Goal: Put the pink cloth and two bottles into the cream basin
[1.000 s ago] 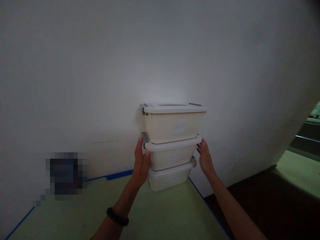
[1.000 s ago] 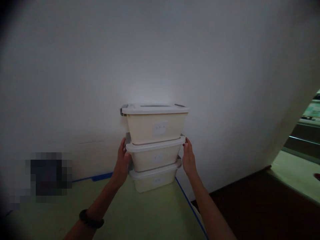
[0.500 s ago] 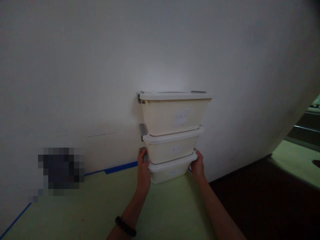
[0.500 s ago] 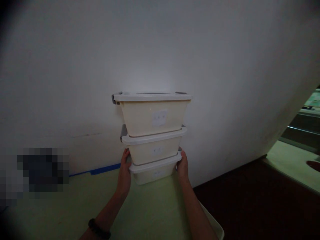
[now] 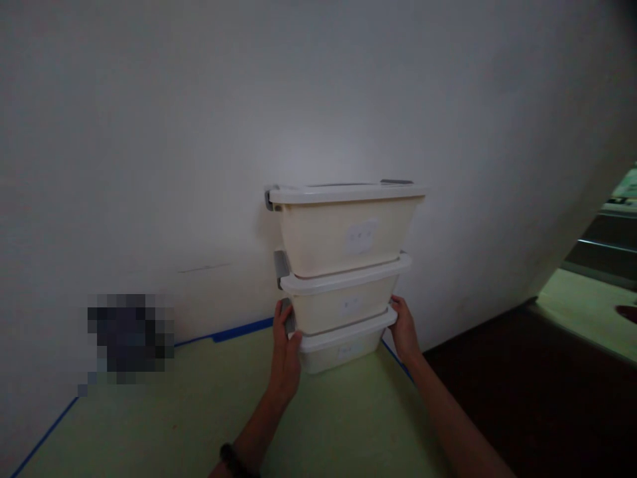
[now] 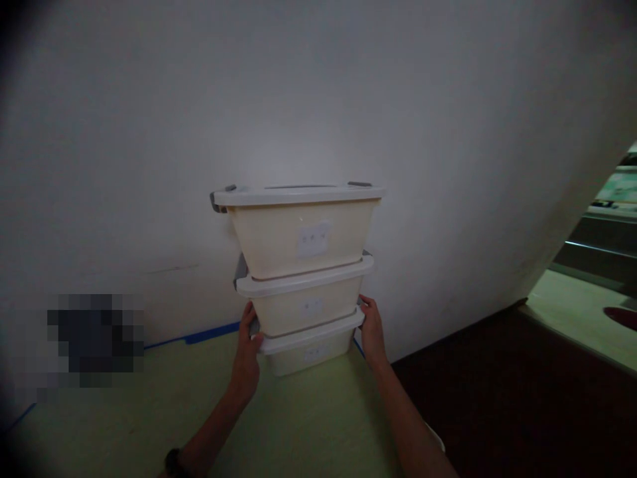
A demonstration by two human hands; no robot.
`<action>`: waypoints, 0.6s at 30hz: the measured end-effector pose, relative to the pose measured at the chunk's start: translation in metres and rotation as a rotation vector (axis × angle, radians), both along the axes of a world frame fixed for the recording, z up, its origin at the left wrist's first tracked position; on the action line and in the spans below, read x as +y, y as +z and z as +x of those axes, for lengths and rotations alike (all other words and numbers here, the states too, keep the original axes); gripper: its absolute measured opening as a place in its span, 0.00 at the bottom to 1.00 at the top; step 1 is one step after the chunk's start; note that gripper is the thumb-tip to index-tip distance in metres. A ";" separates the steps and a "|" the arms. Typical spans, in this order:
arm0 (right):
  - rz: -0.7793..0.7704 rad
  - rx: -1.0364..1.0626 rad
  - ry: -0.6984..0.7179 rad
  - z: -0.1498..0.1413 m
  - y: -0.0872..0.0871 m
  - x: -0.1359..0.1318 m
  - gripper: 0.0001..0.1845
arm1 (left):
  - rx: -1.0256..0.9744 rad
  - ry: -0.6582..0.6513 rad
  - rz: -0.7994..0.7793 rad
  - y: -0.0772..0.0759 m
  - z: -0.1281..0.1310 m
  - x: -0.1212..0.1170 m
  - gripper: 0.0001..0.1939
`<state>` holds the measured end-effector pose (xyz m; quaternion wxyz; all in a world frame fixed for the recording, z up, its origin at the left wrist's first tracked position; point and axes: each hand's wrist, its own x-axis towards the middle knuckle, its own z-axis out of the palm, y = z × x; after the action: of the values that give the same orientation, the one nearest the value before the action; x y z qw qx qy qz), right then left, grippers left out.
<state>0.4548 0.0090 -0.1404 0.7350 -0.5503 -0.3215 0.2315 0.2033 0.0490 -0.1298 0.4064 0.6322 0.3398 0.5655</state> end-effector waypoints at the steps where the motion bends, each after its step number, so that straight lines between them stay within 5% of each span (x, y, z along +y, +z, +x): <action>1: 0.007 -0.014 -0.011 0.001 0.004 0.000 0.16 | 0.016 -0.013 0.003 0.000 -0.002 0.002 0.26; 6: 0.119 -0.039 -0.024 0.005 0.043 0.002 0.20 | 0.086 -0.048 0.027 0.023 -0.014 0.020 0.27; 11: 0.173 -0.055 0.138 0.000 0.088 0.007 0.33 | 0.221 -0.227 0.099 0.065 -0.014 0.032 0.45; 14: 0.165 -0.053 0.180 -0.007 0.091 0.015 0.34 | 0.280 -0.220 0.130 0.071 -0.006 0.031 0.48; 18: 0.187 -0.036 0.125 -0.015 0.080 0.032 0.36 | 0.286 -0.088 0.179 0.059 0.006 0.028 0.44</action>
<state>0.4395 0.0405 -0.0609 0.7614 -0.4623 -0.3886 0.2358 0.2089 0.0766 -0.0707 0.3202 0.7541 0.3147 0.4793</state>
